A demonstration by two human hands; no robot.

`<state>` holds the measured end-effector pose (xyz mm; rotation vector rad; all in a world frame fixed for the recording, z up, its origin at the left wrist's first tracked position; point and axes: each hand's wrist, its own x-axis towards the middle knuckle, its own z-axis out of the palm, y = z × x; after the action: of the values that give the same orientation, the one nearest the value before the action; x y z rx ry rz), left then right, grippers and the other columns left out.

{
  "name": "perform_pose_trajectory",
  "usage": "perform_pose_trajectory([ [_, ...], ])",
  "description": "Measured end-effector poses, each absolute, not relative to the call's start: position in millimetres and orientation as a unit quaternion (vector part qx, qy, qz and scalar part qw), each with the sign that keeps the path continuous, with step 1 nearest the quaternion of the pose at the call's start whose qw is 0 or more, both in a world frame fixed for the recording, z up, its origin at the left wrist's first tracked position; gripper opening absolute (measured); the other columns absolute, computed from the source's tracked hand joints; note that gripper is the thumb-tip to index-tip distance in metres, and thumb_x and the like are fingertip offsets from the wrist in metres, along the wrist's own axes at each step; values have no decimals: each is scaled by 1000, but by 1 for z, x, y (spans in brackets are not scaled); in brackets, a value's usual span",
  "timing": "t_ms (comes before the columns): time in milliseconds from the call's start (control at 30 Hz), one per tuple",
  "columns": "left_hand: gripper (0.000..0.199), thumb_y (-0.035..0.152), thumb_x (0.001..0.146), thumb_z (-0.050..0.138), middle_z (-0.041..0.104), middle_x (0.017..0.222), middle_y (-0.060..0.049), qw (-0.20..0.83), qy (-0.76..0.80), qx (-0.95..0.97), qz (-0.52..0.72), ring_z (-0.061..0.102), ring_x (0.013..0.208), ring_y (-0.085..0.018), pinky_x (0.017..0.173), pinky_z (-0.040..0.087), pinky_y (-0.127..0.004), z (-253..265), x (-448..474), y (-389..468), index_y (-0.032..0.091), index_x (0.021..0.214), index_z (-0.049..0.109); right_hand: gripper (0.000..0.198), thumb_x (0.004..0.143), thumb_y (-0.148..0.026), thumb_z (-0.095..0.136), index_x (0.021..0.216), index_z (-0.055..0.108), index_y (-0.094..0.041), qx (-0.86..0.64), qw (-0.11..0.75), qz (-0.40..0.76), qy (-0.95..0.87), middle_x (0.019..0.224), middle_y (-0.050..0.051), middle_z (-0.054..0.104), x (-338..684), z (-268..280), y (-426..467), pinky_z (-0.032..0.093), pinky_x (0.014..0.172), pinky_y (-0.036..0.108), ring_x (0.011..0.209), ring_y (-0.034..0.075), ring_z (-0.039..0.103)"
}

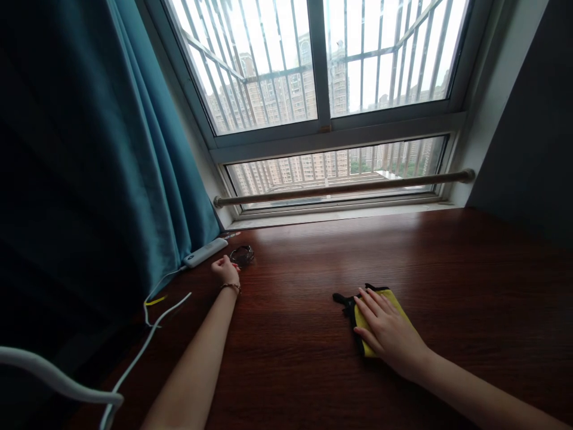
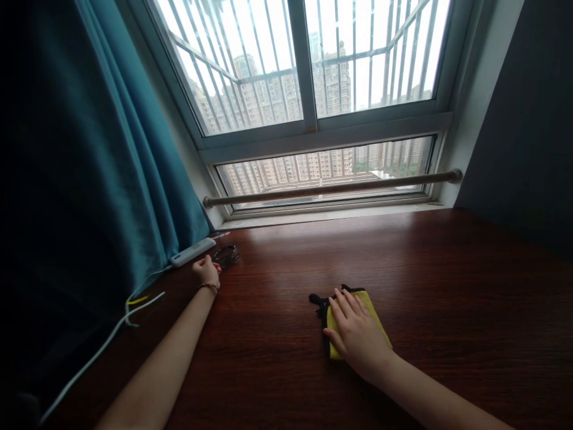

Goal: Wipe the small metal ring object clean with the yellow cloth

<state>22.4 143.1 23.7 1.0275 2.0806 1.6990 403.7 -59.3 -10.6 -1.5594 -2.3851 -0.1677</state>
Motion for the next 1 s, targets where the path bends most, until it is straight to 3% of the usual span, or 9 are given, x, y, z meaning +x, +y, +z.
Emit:
perform_pose_trajectory([
  [233, 29, 36, 91, 49, 59, 78, -2, 273, 743, 301, 531, 55, 59, -7, 52, 49, -21, 13, 5, 162, 10, 102, 55, 53, 85, -34, 49, 120, 58, 6, -607, 155, -160, -763, 130, 26, 46, 399, -16, -70, 29, 104, 56, 125, 43, 33],
  [367, 28, 36, 90, 50, 59, 75, -1, 289, 748, 297, 518, 54, 58, -7, 51, 48, -20, 10, 6, 170, 9, 96, 57, 47, 88, -30, 43, 116, 62, 2, -585, 202, -178, -765, 127, 22, 50, 396, -14, -72, 35, 102, 51, 124, 40, 36],
  [533, 24, 30, 90, 51, 59, 83, -3, 299, 726, 288, 548, 57, 64, -8, 55, 50, -22, 7, 2, 169, 10, 102, 55, 40, 92, -19, 37, 116, 62, 0, -512, 225, -182, -808, 128, 19, 50, 397, -10, -71, 41, 100, 40, 122, 30, 40],
  [633, 24, 28, 89, 52, 59, 86, -3, 307, 693, 289, 585, 57, 66, -8, 56, 50, -22, 10, 4, 163, 11, 105, 54, 40, 90, -26, 51, 120, 59, -2, -533, 222, -131, -806, 123, 19, 51, 399, -9, -75, 43, 96, 43, 115, 32, 43],
  [767, 24, 27, 90, 51, 60, 88, -3, 348, 619, 300, 637, 58, 66, -8, 56, 51, -22, 21, 25, 155, 11, 108, 54, 61, 77, -40, 71, 125, 54, -6, -569, 213, -45, -793, 110, 18, 51, 399, -7, -81, 44, 90, 49, 102, 34, 47],
  [1000, 18, 25, 89, 53, 63, 83, -3, 529, 501, 306, 613, 61, 70, -10, 62, 53, -25, 44, 96, 131, 9, 93, 59, 58, 80, -32, 71, 125, 52, -1, -505, 193, 95, -836, 105, 17, 52, 409, 5, -68, 45, 89, 42, 97, 29, 50],
])
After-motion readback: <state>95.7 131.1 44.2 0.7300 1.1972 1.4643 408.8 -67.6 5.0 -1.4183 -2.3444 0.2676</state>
